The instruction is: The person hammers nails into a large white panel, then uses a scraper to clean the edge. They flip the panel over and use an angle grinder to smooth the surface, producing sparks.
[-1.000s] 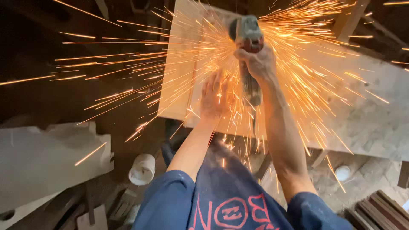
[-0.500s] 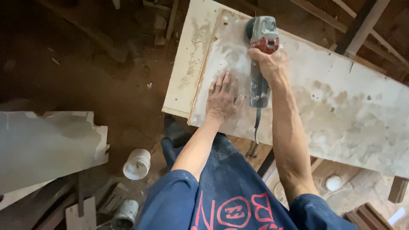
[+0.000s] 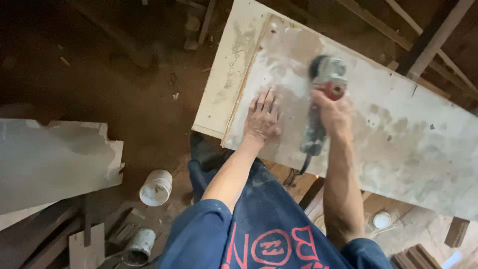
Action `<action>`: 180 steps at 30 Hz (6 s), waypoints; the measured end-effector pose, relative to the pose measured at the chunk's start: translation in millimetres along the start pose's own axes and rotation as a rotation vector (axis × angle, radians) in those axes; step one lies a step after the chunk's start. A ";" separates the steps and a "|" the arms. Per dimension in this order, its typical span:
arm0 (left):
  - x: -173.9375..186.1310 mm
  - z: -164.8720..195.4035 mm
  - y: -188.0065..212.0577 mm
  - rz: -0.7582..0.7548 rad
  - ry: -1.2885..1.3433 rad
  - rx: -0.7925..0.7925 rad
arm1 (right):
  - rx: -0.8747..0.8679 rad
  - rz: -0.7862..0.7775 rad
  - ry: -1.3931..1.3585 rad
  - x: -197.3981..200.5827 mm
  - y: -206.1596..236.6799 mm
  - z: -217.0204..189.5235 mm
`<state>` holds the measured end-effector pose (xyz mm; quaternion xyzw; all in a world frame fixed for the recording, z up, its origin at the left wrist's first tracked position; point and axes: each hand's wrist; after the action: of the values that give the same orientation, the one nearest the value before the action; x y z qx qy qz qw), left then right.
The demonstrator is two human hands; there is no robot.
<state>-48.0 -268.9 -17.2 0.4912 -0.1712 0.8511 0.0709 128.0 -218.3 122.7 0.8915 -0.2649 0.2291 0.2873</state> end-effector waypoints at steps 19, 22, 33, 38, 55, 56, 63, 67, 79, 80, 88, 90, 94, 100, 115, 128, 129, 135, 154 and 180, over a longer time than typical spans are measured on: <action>11.3 4.7 -0.8 -0.138 0.128 0.045 | -0.049 -0.048 0.160 -19.6 -29.3 -38.6; 13.1 5.7 -1.4 -0.106 0.125 0.022 | 0.112 -0.048 0.111 -21.1 -26.2 -36.7; 23.0 8.3 -9.1 -0.109 0.140 0.026 | 0.076 -0.134 0.194 -27.1 -3.3 -62.5; 24.5 6.1 -11.1 -0.252 0.050 0.001 | 0.187 -0.143 0.205 -55.3 -6.6 -58.9; 3.9 3.4 -7.5 -0.132 0.174 0.033 | 0.140 -0.165 0.106 -56.2 -26.0 -55.6; 3.2 3.1 -7.4 -0.115 0.171 0.026 | 0.086 -0.160 0.101 -56.6 -26.2 -55.8; 8.3 4.3 -9.4 0.004 0.216 0.000 | 0.288 -0.209 0.248 -65.4 -12.4 -52.7; 9.9 -0.5 -7.8 0.118 0.469 0.133 | 0.231 -0.290 0.364 -70.9 -0.4 -49.2; 63.8 -63.2 62.8 0.573 0.521 0.257 | 0.208 -0.166 0.237 -39.4 74.0 -16.5; 66.1 -60.7 63.1 0.572 0.535 0.263 | 0.297 -0.153 0.258 -44.1 72.4 -14.4; 76.8 -84.7 86.1 0.517 0.540 0.362 | 0.069 -0.240 0.335 -51.0 92.3 -0.6; 77.2 -92.4 94.7 0.500 0.493 0.376 | 0.054 -0.245 0.364 -51.3 114.6 10.6; 78.2 -98.7 101.2 0.509 0.428 0.288 | 0.014 -0.149 0.305 -35.7 138.5 27.7; 76.7 -89.3 86.1 0.448 0.533 0.281 | -0.039 -0.214 0.418 -59.0 184.2 45.0; 73.3 -11.5 70.3 -0.068 0.420 -0.356 | -0.368 0.193 0.164 48.2 258.8 117.5; 77.8 -42.4 77.8 -0.158 0.249 -0.391 | -0.450 0.188 0.255 32.3 290.4 142.6; 79.2 -44.5 78.1 -0.163 0.243 -0.392 | -0.442 0.212 0.226 42.2 291.7 150.7; 82.7 -51.2 77.0 -0.159 0.217 -0.401 | -0.444 0.419 0.086 102.3 287.2 183.7; 7.9 50.5 65.2 -0.148 0.185 -0.318 | -0.334 0.108 0.224 111.3 201.2 144.0; 10.7 71.0 66.6 -0.100 0.238 -0.288 | -0.179 0.166 0.197 131.1 115.7 113.5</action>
<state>-15.0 -357.0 9.7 0.3799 -0.2569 0.8653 0.2023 186.1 -415.2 158.6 0.8106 -0.3275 0.3141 0.3702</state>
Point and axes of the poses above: each hand's wrist, its own y-axis away from the middle knuckle, its own x-axis out of the back of the hand, z = x × y, and after that the axes turned 6 degrees about z, right-handed
